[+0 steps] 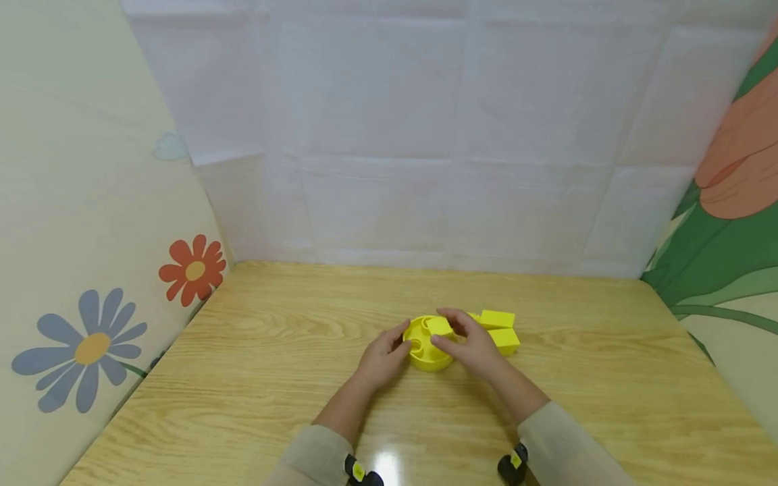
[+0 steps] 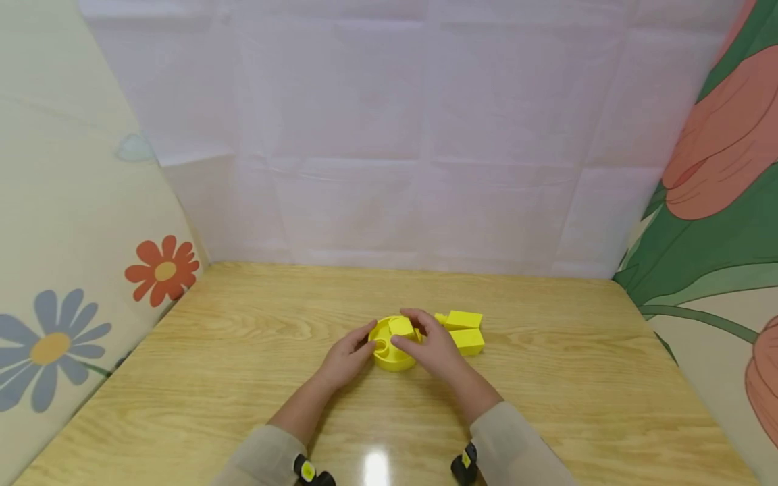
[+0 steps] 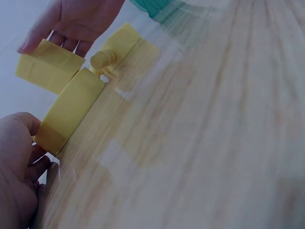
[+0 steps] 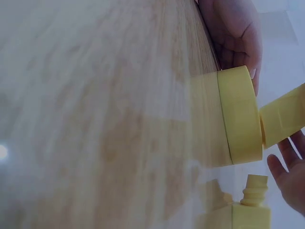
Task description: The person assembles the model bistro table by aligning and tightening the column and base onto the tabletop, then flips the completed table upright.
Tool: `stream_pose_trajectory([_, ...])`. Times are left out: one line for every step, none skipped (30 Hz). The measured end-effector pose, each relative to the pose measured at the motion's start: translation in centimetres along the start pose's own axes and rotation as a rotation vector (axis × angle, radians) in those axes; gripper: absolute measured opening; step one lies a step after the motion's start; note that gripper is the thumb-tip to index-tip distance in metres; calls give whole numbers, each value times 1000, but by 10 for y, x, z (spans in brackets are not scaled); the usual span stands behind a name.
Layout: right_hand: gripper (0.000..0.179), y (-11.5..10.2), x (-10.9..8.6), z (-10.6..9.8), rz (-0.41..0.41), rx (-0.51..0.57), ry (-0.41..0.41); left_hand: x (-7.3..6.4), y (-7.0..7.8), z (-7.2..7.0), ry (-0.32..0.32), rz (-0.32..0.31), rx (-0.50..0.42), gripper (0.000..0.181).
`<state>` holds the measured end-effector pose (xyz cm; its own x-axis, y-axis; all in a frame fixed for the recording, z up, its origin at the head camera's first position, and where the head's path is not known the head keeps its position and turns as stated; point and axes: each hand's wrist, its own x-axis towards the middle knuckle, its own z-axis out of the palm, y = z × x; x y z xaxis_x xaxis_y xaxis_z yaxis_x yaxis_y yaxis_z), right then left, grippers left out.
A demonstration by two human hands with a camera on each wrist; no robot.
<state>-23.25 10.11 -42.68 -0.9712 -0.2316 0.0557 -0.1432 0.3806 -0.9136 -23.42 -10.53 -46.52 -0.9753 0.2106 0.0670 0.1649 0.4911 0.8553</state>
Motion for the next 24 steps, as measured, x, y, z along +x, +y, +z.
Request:
stream_pose_trajectory([56, 0, 1, 0, 8, 0, 8, 0, 0, 0, 0, 1, 1, 49])
stream_pose_trajectory([55, 0, 2, 0, 10, -1, 15, 0, 0, 0, -2, 1, 0, 49])
stream_pose_trajectory([54, 1, 3, 0, 12, 1, 21, 0, 0, 0, -6, -4, -1, 49])
stream_pose_trajectory([52, 1, 3, 0, 10, 2, 26, 0, 0, 0, -10, -8, -2, 50])
stream_pose_trajectory([50, 1, 4, -1, 5, 7, 33, 0, -1, 0, -12, -7, -3, 50])
stream_pose_trajectory([47, 1, 4, -1, -5, 6, 40, 0, -1, 0, -14, -6, -4, 50])
stream_pose_trajectory([44, 2, 4, -2, -13, 6, 46, 0, -1, 0, -15, -4, -3, 50])
stream_pose_trajectory([42, 2, 4, -2, -24, 6, 53, 0, -1, 0, -15, -4, -3, 50])
stream_pose_trajectory([41, 2, 5, -3, -31, 3, 60, 1, -1, 0, -16, -8, -5, 50])
stream_pose_trajectory([40, 2, 5, -3, -39, -3, 65, 1, -1, 0, -15, -10, -7, 50])
stream_pose_trajectory([40, 2, 5, -3, -43, -13, 69, 1, -1, -1, -14, -10, -9, 50])
stream_pose_trajectory([40, 2, 5, -4, -44, -28, 73, 1, -1, -1, -13, -10, -8, 50])
stream_pose_trajectory([42, 2, 6, -4, -46, -40, 71, 1, -1, -1, -13, -8, -6, 50])
stream_pose_trajectory([44, 2, 6, -4, -44, -52, 70, 1, -1, -1, -13, -14, -10, 50])
stream_pose_trajectory([47, 2, 6, -4, -39, -64, 66, 1, -1, -1, -14, -20, -15, 50])
stream_pose_trajectory([49, 2, 6, -4, -36, -73, 61, 1, -1, -1, -12, -20, -13, 50])
stream_pose_trajectory([52, 3, 7, -4, -34, -80, 56, 1, -1, -1, -9, -18, -12, 50])
stream_pose_trajectory([54, 3, 7, -4, -35, -85, 50, 0, -1, -1, -8, -18, -12, 50])
stream_pose_trajectory([56, 2, 8, -4, -37, -90, 45, 0, -1, -1, -7, -22, -13, 50])
stream_pose_trajectory([57, 3, 8, -5, -36, -93, 41, 1, -1, -1, -7, -28, -16, 50])
stream_pose_trajectory([57, 2, 9, -5, -37, -98, 40, 0, -1, -1, -7, -20, -12, 50])
stream_pose_trajectory([57, 2, 9, -4, -42, -101, 38, 0, -1, 0, -5, -16, -9, 50])
stream_pose_trajectory([57, 2, 10, -4, -45, -105, 37, 0, -1, 0, -5, -11, -9, 50])
stream_pose_trajectory([57, 2, 11, -4, -46, -110, 36, 0, -2, 0, -6, -10, -9, 50])
